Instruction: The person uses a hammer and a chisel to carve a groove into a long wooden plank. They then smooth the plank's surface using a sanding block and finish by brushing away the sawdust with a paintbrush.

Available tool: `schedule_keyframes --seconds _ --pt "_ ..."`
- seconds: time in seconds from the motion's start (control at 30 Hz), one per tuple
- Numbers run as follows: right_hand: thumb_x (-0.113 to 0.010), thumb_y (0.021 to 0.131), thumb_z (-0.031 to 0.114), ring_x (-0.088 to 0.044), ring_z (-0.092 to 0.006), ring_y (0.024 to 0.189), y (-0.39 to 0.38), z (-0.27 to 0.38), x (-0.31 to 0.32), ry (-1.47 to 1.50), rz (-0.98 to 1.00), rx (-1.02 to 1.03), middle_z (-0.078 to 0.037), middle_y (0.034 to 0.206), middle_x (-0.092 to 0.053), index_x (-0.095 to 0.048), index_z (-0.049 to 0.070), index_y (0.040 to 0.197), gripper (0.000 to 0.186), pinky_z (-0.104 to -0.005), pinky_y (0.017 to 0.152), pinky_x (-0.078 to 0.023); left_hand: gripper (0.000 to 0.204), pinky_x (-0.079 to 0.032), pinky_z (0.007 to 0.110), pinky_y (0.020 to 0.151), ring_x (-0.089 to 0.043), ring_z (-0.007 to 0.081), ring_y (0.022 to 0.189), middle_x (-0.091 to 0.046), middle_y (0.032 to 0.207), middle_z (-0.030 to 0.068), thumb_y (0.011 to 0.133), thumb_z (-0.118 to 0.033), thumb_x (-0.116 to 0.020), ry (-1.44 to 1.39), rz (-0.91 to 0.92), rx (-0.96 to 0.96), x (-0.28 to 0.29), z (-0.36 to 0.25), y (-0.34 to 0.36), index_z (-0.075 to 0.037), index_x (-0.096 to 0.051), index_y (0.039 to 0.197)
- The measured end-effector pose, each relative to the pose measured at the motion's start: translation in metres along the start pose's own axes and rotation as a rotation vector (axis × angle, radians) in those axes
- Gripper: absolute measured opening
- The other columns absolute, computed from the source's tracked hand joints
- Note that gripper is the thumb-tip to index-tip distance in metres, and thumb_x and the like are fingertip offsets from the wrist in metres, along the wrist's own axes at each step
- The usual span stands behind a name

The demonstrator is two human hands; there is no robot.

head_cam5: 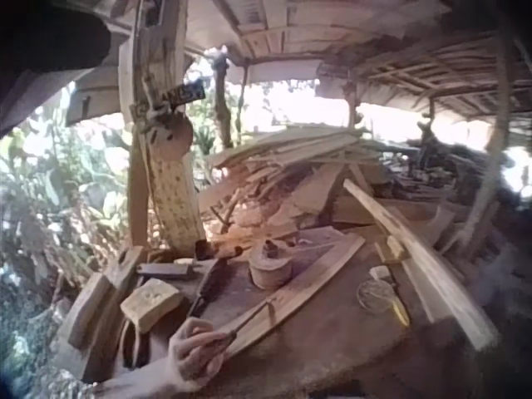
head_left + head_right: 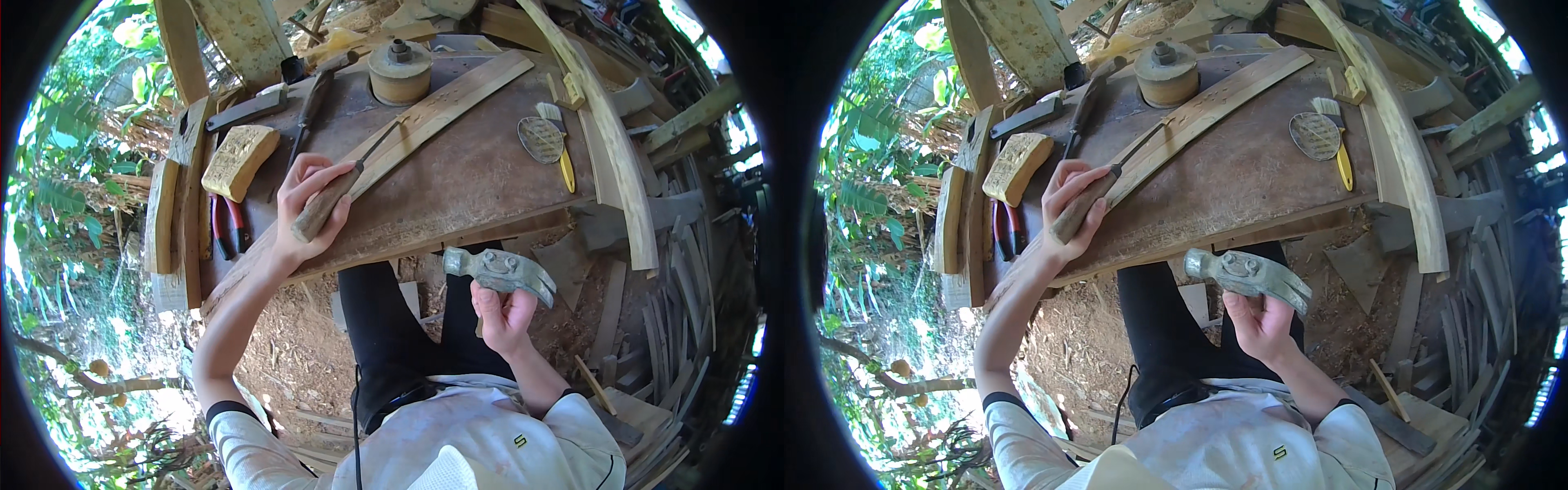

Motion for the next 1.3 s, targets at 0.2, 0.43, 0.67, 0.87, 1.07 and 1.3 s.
schedule_keyframes --seconds 0.2,0.43,0.67,0.87,1.07,1.3 --pt "-0.074 0.099 0.008 -0.068 -0.0151 0.104 0.039 0.039 -0.005 -0.083 0.148 0.149 -0.012 0.119 -0.071 -0.062 -0.005 0.129 0.035 -0.0282 0.089 -0.054 0.025 -0.056 0.038 0.095 -0.073 0.0367 0.108 -0.072 0.12 0.0234 0.089 -0.011 -0.066 -0.248 -0.087 -0.183 0.002 -0.004 0.018 0.004 -0.071 0.109" --pt "-0.079 0.095 0.011 -0.071 -0.0234 0.106 0.082 0.104 -0.014 -0.388 0.287 0.389 -0.018 0.125 -0.071 -0.065 -0.004 0.129 0.04 -0.0359 0.093 -0.055 0.013 -0.062 0.034 0.08 -0.079 0.0306 0.088 -0.077 0.093 0.0171 0.092 -0.006 -0.063 -0.363 -0.303 -0.279 0.002 -0.007 0.035 0.003 -0.072 0.088" --pt "-0.086 0.077 0.009 -0.072 -0.0238 0.073 0.093 0.161 -0.074 -0.68 0.398 0.674 -0.01 0.093 -0.075 -0.065 0.008 0.125 0.053 -0.0355 0.065 -0.054 0.017 -0.063 0.037 0.088 -0.079 0.033 0.098 -0.077 0.098 0.0204 0.094 -0.004 -0.059 -0.379 -0.338 -0.267 -0.005 -0.004 0.023 0.007 -0.071 0.091" --pt "-0.085 0.081 0.017 -0.07 -0.0229 0.064 0.082 0.155 -0.108 -0.65 0.621 0.765 -0.009 0.083 -0.072 -0.064 -0.001 0.125 0.052 -0.035 0.057 -0.053 0.018 -0.063 0.037 0.089 -0.079 0.0331 0.1 -0.077 0.099 0.0207 0.094 -0.005 -0.059 -0.397 -0.338 -0.238 -0.001 0.0 0.02 0.007 -0.072 0.091" --pt "-0.083 0.079 0.01 -0.069 -0.0213 0.061 0.081 0.144 -0.118 -0.608 0.678 0.744 -0.009 0.081 -0.072 -0.064 -0.002 0.124 0.051 -0.0322 0.052 -0.051 0.018 -0.063 0.037 0.09 -0.078 0.0325 0.1 -0.077 0.1 0.0204 0.095 -0.005 -0.059 -0.397 -0.34 -0.233 -0.001 0.0 0.02 0.007 -0.072 0.092" --pt "-0.076 0.083 0.006 -0.071 -0.0291 0.071 0.105 0.15 -0.131 -0.603 0.615 0.65 -0.013 0.092 -0.07 -0.064 -0.001 0.128 0.047 -0.0362 0.061 -0.056 0.01 -0.063 0.036 0.081 -0.079 0.029 0.09 -0.078 0.095 0.0166 0.087 -0.002 -0.064 -0.426 -0.369 -0.234 -0.003 0.003 0.024 0.002 -0.073 0.089"
Point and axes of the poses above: each hand's wrist, its own y-axis towards the middle knuckle, its own x-axis out of the back of the hand, z = x × y, the point moved 9 cm from there along y, towards the middle knuckle
